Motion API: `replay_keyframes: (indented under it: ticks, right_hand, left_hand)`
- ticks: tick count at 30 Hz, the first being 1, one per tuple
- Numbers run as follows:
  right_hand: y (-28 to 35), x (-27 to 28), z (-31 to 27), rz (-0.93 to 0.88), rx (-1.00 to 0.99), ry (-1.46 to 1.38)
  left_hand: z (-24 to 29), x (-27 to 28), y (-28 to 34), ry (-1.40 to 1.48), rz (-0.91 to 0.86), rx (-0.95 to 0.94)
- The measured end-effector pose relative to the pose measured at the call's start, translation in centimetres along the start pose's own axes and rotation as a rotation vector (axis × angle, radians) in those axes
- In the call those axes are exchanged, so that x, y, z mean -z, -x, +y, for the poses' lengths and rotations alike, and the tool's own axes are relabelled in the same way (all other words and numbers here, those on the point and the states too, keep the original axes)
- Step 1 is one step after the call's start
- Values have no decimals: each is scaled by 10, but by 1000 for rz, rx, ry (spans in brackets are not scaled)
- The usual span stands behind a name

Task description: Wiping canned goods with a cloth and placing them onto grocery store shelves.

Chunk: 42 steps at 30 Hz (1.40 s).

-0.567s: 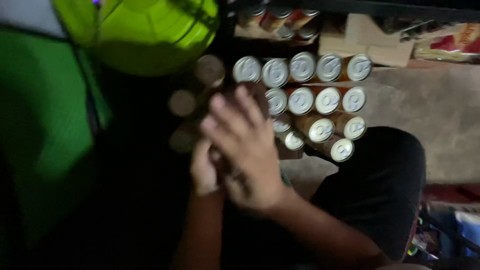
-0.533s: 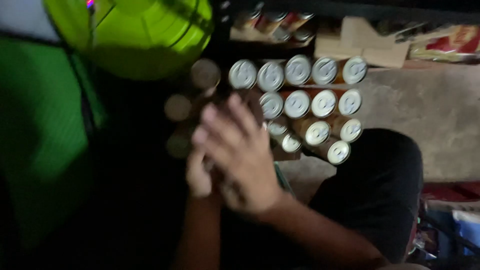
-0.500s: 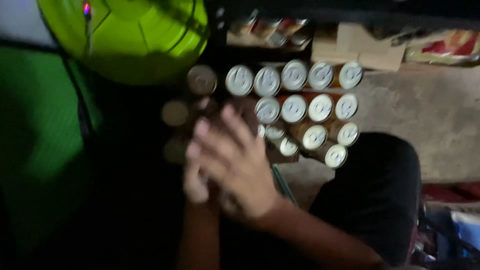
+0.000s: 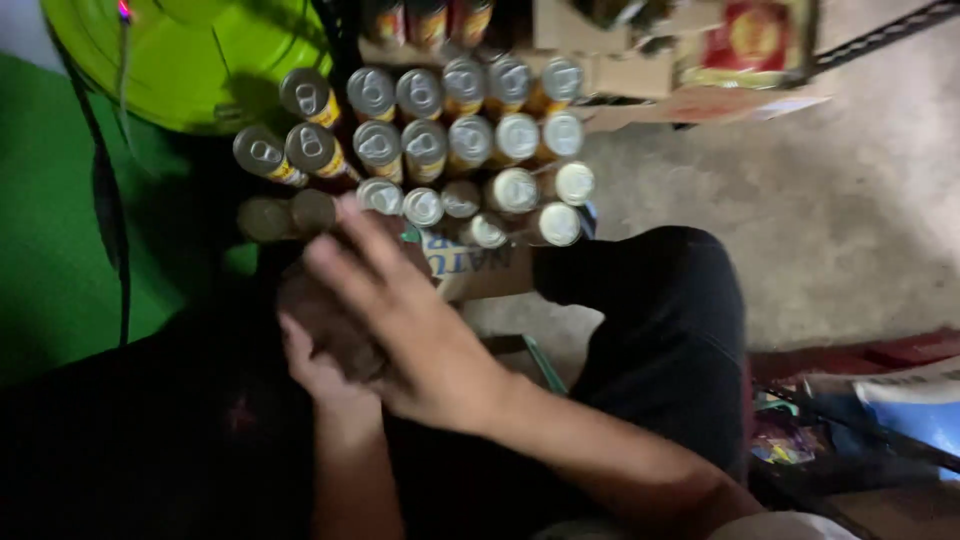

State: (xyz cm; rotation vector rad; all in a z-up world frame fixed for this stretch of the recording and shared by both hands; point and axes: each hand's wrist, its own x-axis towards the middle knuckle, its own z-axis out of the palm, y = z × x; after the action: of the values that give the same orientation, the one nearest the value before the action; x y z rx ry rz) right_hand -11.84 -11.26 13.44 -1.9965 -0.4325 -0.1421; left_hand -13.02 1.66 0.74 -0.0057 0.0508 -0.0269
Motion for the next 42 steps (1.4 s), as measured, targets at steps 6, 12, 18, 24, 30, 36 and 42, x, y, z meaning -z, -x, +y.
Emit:
replay_keyframes:
  ticks: [6,12,18,24,30,36,42]
  right_hand:
    - [62,31,14,155,-35,-18]
    - [93,59,63,340,-61,-432]
    - [108,65,35,384,111,-19]
    - [99,76,36,328,126,299]
    - [94,55,74,538,-14,-458]
    - [112,50,54,436,82,21]
    - [79,66,101,575,-73,-397]
  left_hand:
    - [-35,56,4,-19,-139,572]
    - [-127,0,-5,-621,119,515]
    - [-147,-20,-9,-751,55,460]
    - [-143,-18,-16,-819,13,381]
    - [-151,-43,-19,-969,-78,294]
    - [-147,7,-43,-992,-44,275]
    - [-140,-7,-28,-1014,5,340]
